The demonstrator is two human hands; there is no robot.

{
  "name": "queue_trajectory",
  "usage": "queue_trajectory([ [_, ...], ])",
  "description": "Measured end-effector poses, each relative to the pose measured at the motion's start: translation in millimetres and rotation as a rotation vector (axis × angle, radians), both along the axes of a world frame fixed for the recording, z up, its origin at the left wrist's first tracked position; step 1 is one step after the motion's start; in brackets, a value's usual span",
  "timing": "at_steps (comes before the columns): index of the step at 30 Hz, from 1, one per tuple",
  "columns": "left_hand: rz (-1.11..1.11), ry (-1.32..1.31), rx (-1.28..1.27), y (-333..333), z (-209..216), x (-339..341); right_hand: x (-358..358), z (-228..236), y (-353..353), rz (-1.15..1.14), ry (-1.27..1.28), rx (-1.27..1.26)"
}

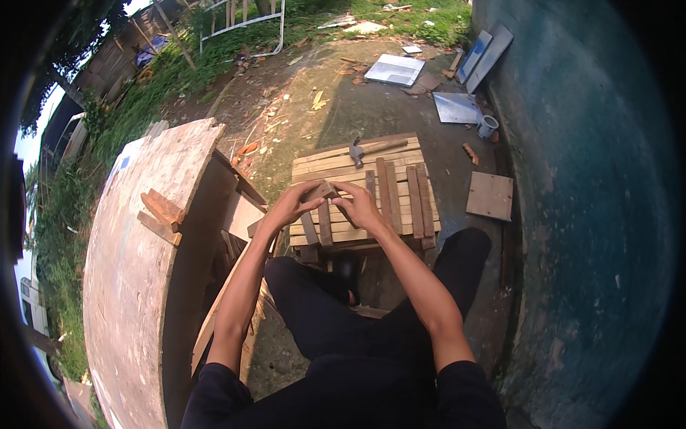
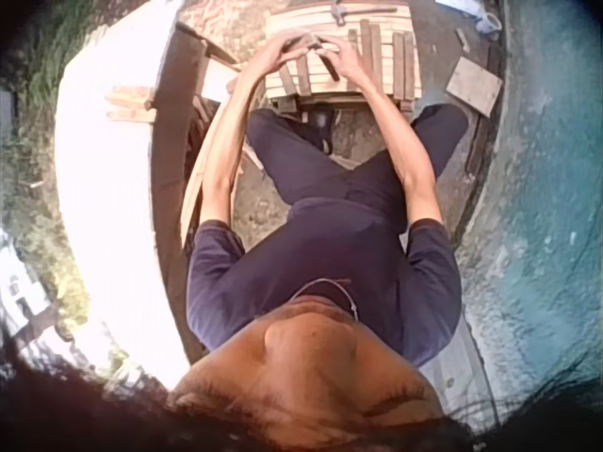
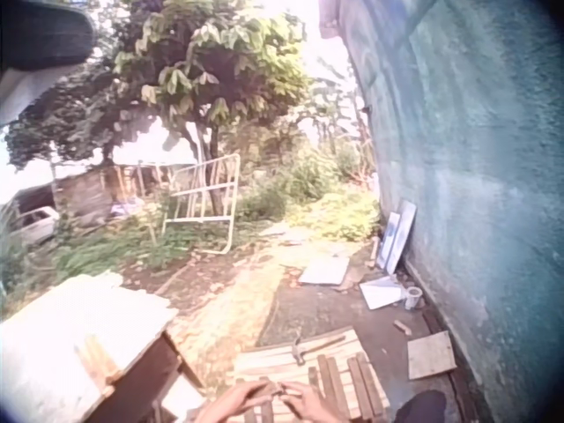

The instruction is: The person uses a hammer to drive nails into a wooden pallet, securing small wooden slats onto the base. They repeatedly pick up slats, position them, and hammer them into place.

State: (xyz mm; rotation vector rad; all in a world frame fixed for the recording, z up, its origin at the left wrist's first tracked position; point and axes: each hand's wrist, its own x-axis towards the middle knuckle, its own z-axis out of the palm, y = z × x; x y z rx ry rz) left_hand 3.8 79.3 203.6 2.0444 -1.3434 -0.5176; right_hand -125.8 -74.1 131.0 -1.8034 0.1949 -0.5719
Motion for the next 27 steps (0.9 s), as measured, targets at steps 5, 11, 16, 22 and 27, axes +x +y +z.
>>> queue_trajectory([
  [5,0.017,-0.024,-0.033,-6.1,-3.2,-5.6,0.0,-5.5,-1.4,-0.017,0.039,-0.028],
  [11,0.038,-0.038,-0.014,-9.9,-4.9,-3.2,7.2,-13.7,-2.4,-0.013,0.042,0.042],
  [16,0.080,-0.051,0.017,-10.6,-1.9,-7.3,6.0,-12.9,-1.1,0.001,-0.004,0.086],
  [22,0.099,-0.019,0.050,-14.3,0.6,-9.5,4.4,-13.6,-2.4,-0.046,-0.003,0.061],
  [27,0.109,-0.031,0.095,-14.9,1.5,-9.9,3.3,-15.9,-2.8,-0.051,0.006,0.071],
])
